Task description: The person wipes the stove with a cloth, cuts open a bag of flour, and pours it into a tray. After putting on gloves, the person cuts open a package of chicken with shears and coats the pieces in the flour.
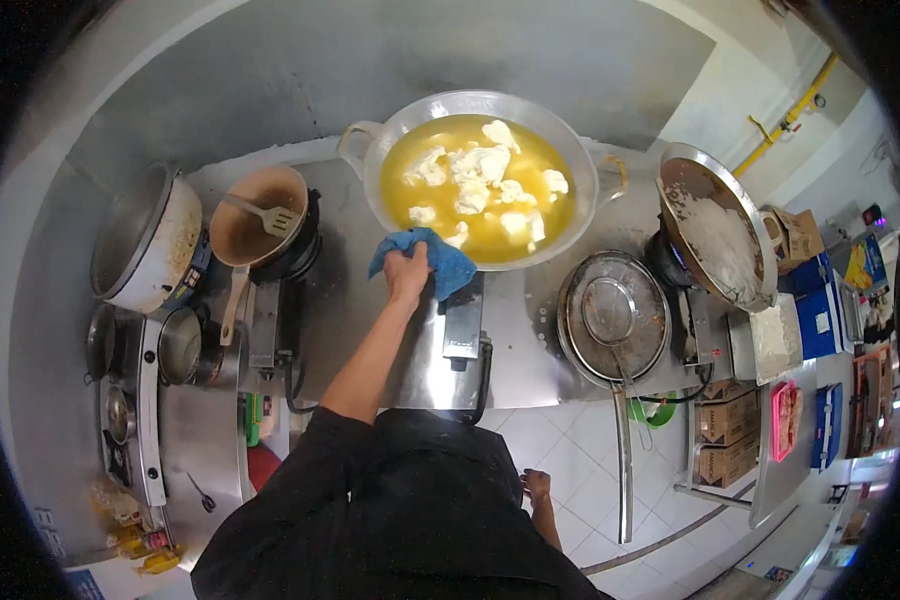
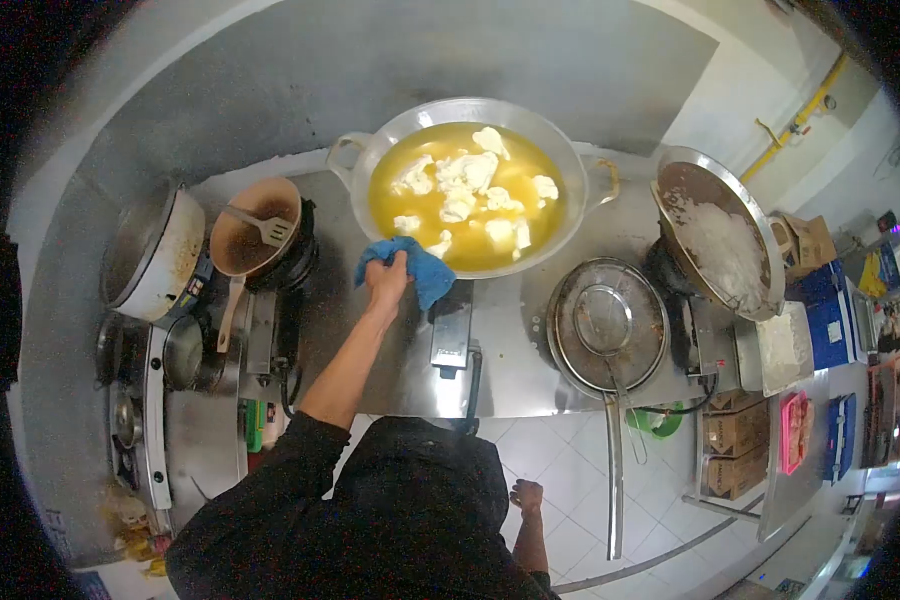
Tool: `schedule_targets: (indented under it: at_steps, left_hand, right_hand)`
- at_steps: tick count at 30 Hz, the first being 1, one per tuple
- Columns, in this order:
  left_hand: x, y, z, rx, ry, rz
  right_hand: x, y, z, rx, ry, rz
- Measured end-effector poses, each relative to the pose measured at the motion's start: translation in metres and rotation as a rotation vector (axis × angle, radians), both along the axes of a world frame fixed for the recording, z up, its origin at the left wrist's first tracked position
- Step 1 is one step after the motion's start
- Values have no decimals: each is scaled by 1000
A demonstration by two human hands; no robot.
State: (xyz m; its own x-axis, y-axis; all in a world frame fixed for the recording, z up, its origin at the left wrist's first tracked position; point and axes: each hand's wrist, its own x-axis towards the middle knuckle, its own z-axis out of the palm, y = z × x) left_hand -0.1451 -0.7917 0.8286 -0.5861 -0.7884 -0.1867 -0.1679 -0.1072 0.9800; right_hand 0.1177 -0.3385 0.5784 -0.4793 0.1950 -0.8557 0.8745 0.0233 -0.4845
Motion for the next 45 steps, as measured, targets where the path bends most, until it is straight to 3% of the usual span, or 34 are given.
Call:
schedule_targets:
  at_steps: [3, 8, 12, 15, 19, 22, 25, 27, 29, 30, 32, 33, 34, 35, 37, 40, 41, 45]
  left_hand:
    - [1, -7, -26, -176, -44, 0]
    - [-14, -8, -40, -276, 24, 65]
    - [-8, -3, -23, -225, -35, 62]
    - [-10, -9, -31, -289, -53, 25]
    - [-17, -12, -32, -343, 7, 24]
    - [-6, -10, -23, -264, 16, -19]
    - [-8, -10, -8, -237, 43, -43]
    - [-10, -14, -35, -345, 96, -33]
    - [-2, -7, -24, -200, 161, -56]
    - [-1, -5, -17, -128, 203, -60]
    - [-1, -7, -20, -118, 188, -63]
    - [-1, -5, -15, -105, 195, -58]
    - [1, -5, -12, -92, 199, -54]
    - [3, -5, -9, -90, 181, -56]
    - [4, -6, -5, -85, 149, -64]
    - [2, -11, -12, -96, 167, -111]
    - [2, -12, -10, -64, 199, -106]
    - [-2, -13, -13, -45, 174, -86]
  right_hand:
    - [11, 7, -24, -137, 69, 40]
    - [12, -5, -12, 6, 119, 185]
    - [19, -2, -26, -98, 104, 104]
    - [23, -15, -16, 107, 64, 223]
    - [28, -19, -12, 147, 100, 257]
    - [42, -13, -33, 208, 304, 541]
    - [31, -18, -33, 136, 261, 581]
    - [6, -48, -25, 117, 311, 507]
    - [-36, -104, 4, 79, 384, 445]
    - [-61, -121, -8, -1, 469, 538]
    - [-99, -187, 56, -186, 402, 354]
    - [-114, -211, 68, -130, 457, 376]
    - [-131, -223, 59, -146, 327, 427]
    - [-134, -246, 8, 554, 751, 482]
    - [-135, -297, 68, 844, 679, 608]
    - [-139, -351, 120, 1034, 833, 414]
    - [-148, -356, 128, 970, 795, 434]
    - [-165, -353, 99, 1093, 963, 433]
